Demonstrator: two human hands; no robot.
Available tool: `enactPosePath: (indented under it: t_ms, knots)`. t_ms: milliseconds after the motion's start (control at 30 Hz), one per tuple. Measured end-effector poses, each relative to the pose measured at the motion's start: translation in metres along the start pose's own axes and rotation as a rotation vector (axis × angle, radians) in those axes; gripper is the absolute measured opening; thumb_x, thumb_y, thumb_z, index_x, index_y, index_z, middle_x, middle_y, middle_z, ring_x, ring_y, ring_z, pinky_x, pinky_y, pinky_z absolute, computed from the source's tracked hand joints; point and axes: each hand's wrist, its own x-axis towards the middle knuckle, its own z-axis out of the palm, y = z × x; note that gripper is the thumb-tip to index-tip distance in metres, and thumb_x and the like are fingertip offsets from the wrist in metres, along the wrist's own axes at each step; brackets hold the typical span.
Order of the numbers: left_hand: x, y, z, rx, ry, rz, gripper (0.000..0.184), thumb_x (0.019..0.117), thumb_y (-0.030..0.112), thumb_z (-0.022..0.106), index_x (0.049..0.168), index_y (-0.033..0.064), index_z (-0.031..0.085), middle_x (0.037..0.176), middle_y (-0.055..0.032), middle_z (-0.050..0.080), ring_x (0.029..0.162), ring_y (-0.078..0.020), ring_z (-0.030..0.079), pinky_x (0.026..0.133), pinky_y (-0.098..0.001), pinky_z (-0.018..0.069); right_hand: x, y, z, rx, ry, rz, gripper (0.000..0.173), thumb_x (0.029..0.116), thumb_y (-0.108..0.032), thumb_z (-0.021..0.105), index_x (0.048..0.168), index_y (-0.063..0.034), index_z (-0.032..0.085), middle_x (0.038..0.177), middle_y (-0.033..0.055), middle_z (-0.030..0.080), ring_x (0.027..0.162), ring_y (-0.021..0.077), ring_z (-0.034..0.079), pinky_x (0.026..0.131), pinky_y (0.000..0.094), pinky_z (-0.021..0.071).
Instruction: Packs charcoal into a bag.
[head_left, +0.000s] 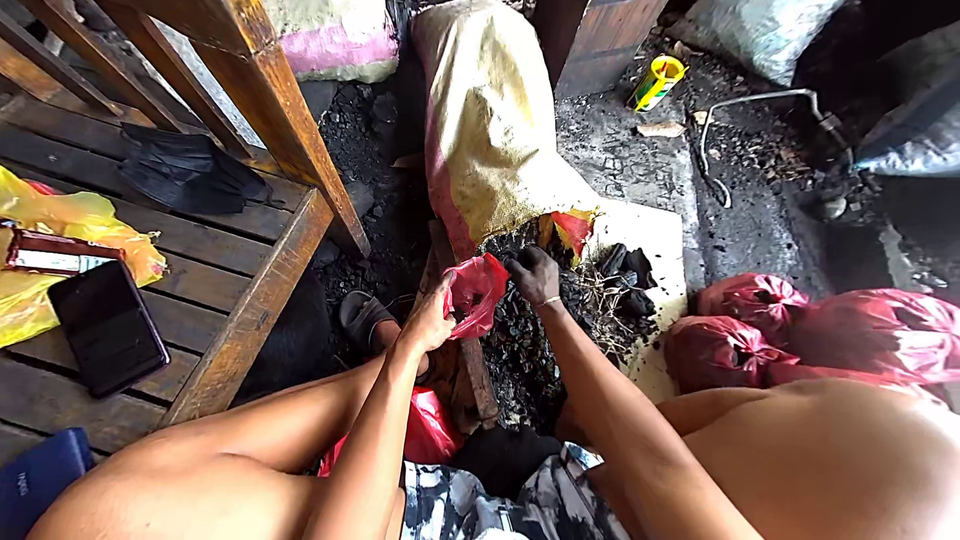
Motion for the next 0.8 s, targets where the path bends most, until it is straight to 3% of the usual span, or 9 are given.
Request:
enactPosePath:
  t_ms: [67, 167, 333, 400, 467, 600, 700, 733, 800]
  knots:
    - [0.002, -0.002, 0.003, 0.002, 0.054, -0.040, 0.088, 0.0914, 0.008, 0.068, 0.165, 0.0133, 0.020, 0.158, -0.0181, 0.044, 0.144, -0.0318, 0.045, 0.120, -0.0505, 0.0367, -0.001, -0.018, 0.005, 0.048, -0.205, -0.137, 0.019, 0.0908, -0.018, 0.074, 0.098, -0.0012, 0.073, 0.092, 0.0154, 0.072, 0.084, 0.0287, 0.070, 0.079, 0.0545, 0.0568]
    - [-0.001, -0.005, 0.004, 0.000, 0.107, -0.063, 0.089, 0.0905, 0.007, 0.070, 0.164, 0.0103, 0.019, 0.158, -0.0202, 0.043, 0.143, -0.0339, 0.046, 0.118, -0.0528, 0.0383, -0.001, -0.030, 0.014, -0.125, -0.487, -0.228, 0.030, 0.0897, -0.031, 0.080, 0.108, -0.0067, 0.077, 0.107, 0.0141, 0.073, 0.100, 0.0312, 0.069, 0.093, 0.0575, 0.0540]
    - [-0.001, -0.015, 0.001, -0.023, 0.188, -0.071, 0.095, 0.0869, 0.003, 0.072, 0.164, 0.0085, 0.018, 0.158, -0.0217, 0.042, 0.141, -0.0376, 0.048, 0.114, -0.0580, 0.0409, 0.005, 0.008, 0.005, -0.168, -0.211, 0.080, 0.027, 0.1006, -0.029, 0.065, 0.111, -0.0055, 0.075, 0.107, 0.0179, 0.075, 0.104, 0.0362, 0.071, 0.094, 0.0627, 0.0526]
    - [0.003, -0.018, 0.001, -0.029, 0.208, -0.069, 0.096, 0.0853, 0.003, 0.074, 0.164, 0.0089, 0.019, 0.156, -0.0222, 0.043, 0.140, -0.0389, 0.049, 0.113, -0.0597, 0.0413, -0.002, 0.032, 0.005, -0.301, -0.203, 0.192, 0.027, 0.0996, -0.029, 0.065, 0.109, -0.0056, 0.075, 0.107, 0.0207, 0.074, 0.103, 0.0409, 0.070, 0.090, 0.0664, 0.0522]
    - [0.004, -0.015, 0.002, -0.023, 0.198, -0.069, 0.095, 0.0859, 0.003, 0.074, 0.164, 0.0081, 0.019, 0.157, -0.0225, 0.042, 0.141, -0.0387, 0.048, 0.114, -0.0588, 0.0406, -0.017, 0.046, 0.014, -0.421, -0.263, 0.290, 0.029, 0.0990, -0.030, 0.064, 0.115, -0.0074, 0.073, 0.117, 0.0219, 0.071, 0.112, 0.0425, 0.067, 0.092, 0.0663, 0.0519]
    - [-0.001, -0.013, 0.004, -0.012, 0.176, -0.079, 0.095, 0.0865, 0.004, 0.074, 0.164, 0.0095, 0.019, 0.158, -0.0204, 0.042, 0.141, -0.0370, 0.048, 0.114, -0.0575, 0.0412, -0.057, 0.052, 0.048, -0.607, -0.396, 0.170, 0.034, 0.0937, -0.027, 0.066, 0.124, -0.0129, 0.072, 0.140, 0.0175, 0.061, 0.134, 0.0395, 0.054, 0.106, 0.0608, 0.0469]
    - [-0.003, -0.017, 0.002, -0.014, 0.188, -0.072, 0.095, 0.0865, 0.003, 0.074, 0.164, 0.0092, 0.019, 0.159, -0.0202, 0.041, 0.142, -0.0367, 0.047, 0.115, -0.0575, 0.0407, -0.076, 0.061, 0.065, -0.714, -0.518, 0.111, 0.066, 0.0882, -0.022, 0.071, 0.151, -0.0265, 0.053, 0.164, 0.0190, 0.035, 0.151, 0.0493, 0.027, 0.110, 0.0745, 0.0326]
    - [-0.003, -0.018, 0.002, -0.023, 0.193, -0.069, 0.095, 0.0861, 0.003, 0.074, 0.164, 0.0089, 0.020, 0.158, -0.0206, 0.042, 0.142, -0.0366, 0.047, 0.115, -0.0572, 0.0407, -0.078, 0.065, 0.064, -0.728, -0.529, 0.108, 0.071, 0.0887, -0.019, 0.070, 0.155, -0.0306, 0.047, 0.168, 0.0172, 0.030, 0.152, 0.0504, 0.024, 0.109, 0.0764, 0.0325]
    - [-0.003, -0.017, 0.000, -0.028, 0.194, -0.077, 0.095, 0.0863, 0.004, 0.074, 0.164, 0.0095, 0.020, 0.158, -0.0204, 0.042, 0.142, -0.0364, 0.047, 0.115, -0.0566, 0.0411, -0.077, 0.068, 0.058, -0.729, -0.522, 0.104, 0.063, 0.0958, -0.012, 0.062, 0.154, -0.0315, 0.050, 0.165, 0.0147, 0.037, 0.148, 0.0484, 0.035, 0.105, 0.0698, 0.0432]
